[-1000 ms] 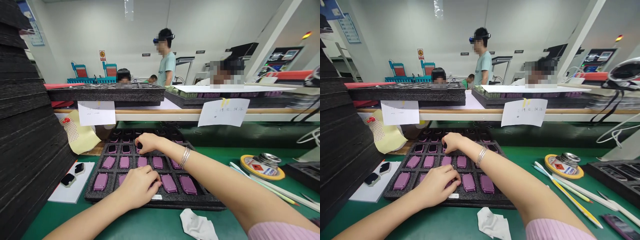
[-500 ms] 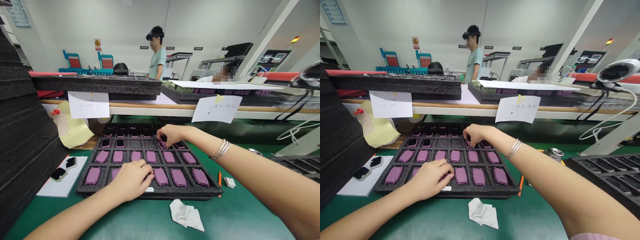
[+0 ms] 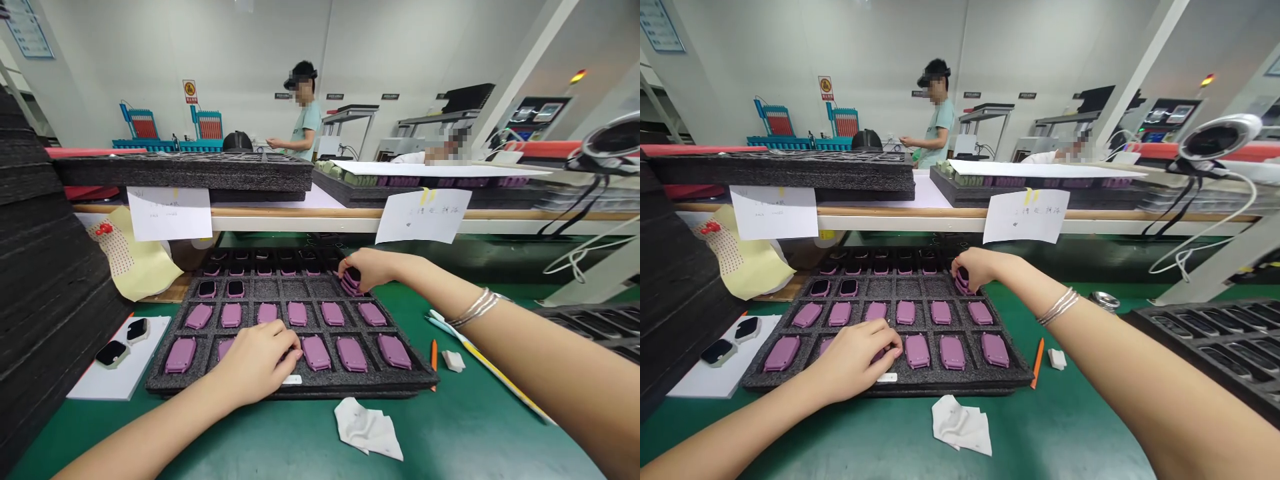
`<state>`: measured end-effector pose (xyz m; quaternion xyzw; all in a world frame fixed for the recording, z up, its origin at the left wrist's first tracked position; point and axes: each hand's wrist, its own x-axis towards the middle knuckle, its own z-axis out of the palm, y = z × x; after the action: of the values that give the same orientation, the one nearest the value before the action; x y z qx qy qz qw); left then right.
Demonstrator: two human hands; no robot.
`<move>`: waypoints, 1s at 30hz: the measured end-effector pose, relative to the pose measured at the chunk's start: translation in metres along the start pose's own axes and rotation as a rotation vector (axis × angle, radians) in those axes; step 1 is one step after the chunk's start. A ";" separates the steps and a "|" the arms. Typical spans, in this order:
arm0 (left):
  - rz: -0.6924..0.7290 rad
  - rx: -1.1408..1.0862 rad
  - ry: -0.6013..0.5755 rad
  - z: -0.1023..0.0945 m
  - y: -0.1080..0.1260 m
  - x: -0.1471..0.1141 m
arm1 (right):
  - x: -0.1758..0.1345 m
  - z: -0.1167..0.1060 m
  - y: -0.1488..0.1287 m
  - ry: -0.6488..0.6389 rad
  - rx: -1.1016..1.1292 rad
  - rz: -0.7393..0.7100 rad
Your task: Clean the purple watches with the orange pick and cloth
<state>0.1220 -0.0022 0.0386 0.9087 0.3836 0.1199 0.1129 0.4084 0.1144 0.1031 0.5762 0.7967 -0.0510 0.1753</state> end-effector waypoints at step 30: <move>-0.422 -1.762 0.085 -0.010 0.042 -0.011 | -0.082 0.074 -0.145 0.991 0.954 -0.645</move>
<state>0.1395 -0.0373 0.0591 0.3989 0.3155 0.3803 0.7725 0.3110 -0.0281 0.0444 0.2836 0.8027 -0.1739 -0.4950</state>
